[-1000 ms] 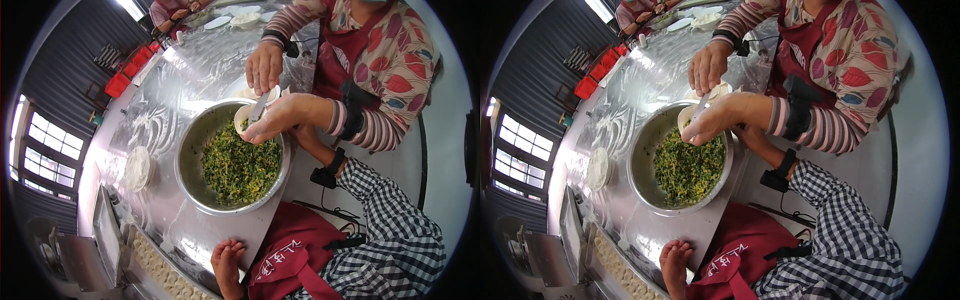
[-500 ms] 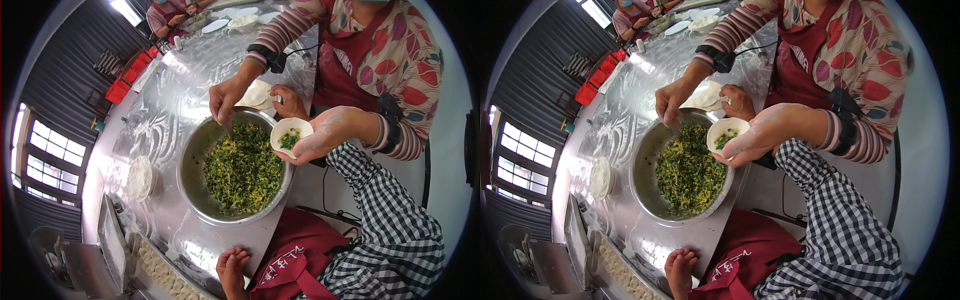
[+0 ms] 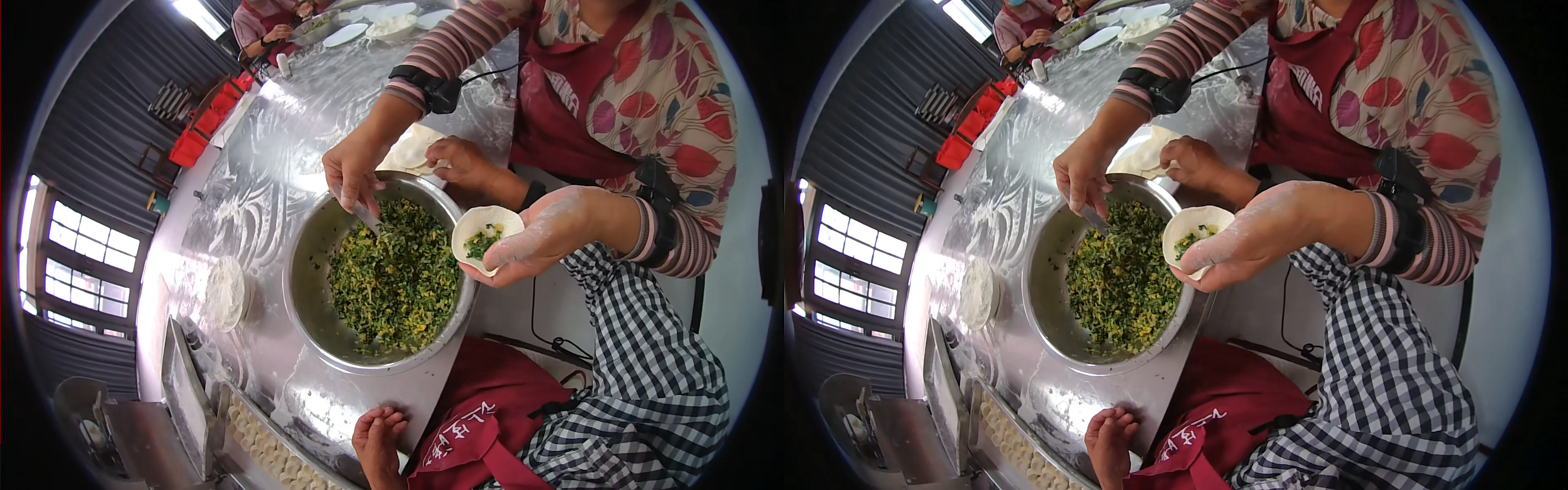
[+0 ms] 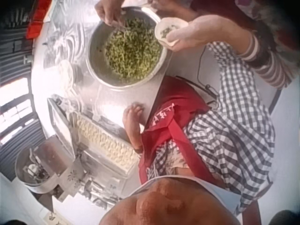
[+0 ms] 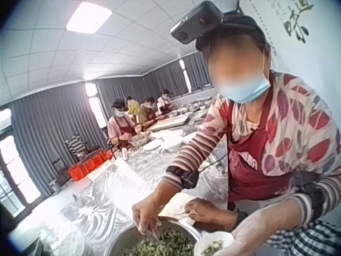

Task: The person picks up a wrapper from a plate, scoops filling from a bowl onto it using a utensil, and folds the edges together by hand. They then place the finished dumpling onto a tray and repeat the process.

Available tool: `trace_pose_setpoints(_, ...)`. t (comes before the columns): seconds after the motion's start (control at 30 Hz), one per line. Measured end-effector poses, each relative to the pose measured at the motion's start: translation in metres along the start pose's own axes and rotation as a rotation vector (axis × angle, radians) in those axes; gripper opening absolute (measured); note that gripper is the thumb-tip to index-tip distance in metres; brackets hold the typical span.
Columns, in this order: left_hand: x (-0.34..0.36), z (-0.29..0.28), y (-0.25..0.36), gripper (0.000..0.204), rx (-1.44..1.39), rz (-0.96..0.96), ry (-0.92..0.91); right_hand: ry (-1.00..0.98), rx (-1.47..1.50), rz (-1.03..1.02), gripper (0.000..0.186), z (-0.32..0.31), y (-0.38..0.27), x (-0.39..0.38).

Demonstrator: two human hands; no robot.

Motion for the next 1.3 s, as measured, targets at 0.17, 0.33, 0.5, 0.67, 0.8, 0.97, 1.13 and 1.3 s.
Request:
trace_pose_setpoints(0.17, -0.001, -0.002, -0.001, 0.011, 0.001, 0.005, 0.023, 0.076, -0.537, -0.853, 0.020, -0.031, -0.022, 0.047)
trace_pose_setpoints(0.33, -0.007, 0.006, 0.002, 0.023, 0.109, -0.034, -0.008, 0.048, -0.569, -0.846, 0.019, -0.005, -0.025, 0.091)
trace_pose_setpoints(0.5, -0.006, 0.006, 0.001, 0.023, 0.126, -0.051, 0.008, 0.001, -0.591, -0.837, 0.020, 0.021, -0.019, 0.118)
trace_pose_setpoints(0.67, -0.007, 0.010, 0.004, 0.024, 0.111, -0.049, 0.001, -0.049, -0.618, -0.837, 0.021, 0.028, -0.020, 0.118)
trace_pose_setpoints(0.8, -0.007, 0.007, 0.003, 0.026, 0.087, -0.050, 0.019, -0.068, -0.637, -0.832, 0.023, 0.025, -0.029, 0.109)
trace_pose_setpoints(0.97, -0.004, 0.006, 0.003, 0.010, 0.056, 0.017, 0.039, -0.105, -0.670, -0.830, 0.026, 0.037, -0.029, 0.121)
trace_pose_setpoints(1.13, -0.003, 0.000, 0.002, 0.011, 0.013, 0.029, 0.045, -0.137, -0.699, -0.825, 0.029, 0.042, -0.033, 0.122)
trace_pose_setpoints(1.3, -0.003, 0.004, 0.003, 0.011, 0.046, 0.019, 0.025, -0.176, -0.731, -0.831, 0.033, 0.042, -0.037, 0.120)
Point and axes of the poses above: each hand's wrist, its own x-axis towards the middle knuckle, its own z-axis out of the palm, y = z × x, the point moved 6 cm from there along x, towards the middle knuckle, and after that the axes turned 3 degrees about z, right-handed, at the moved point
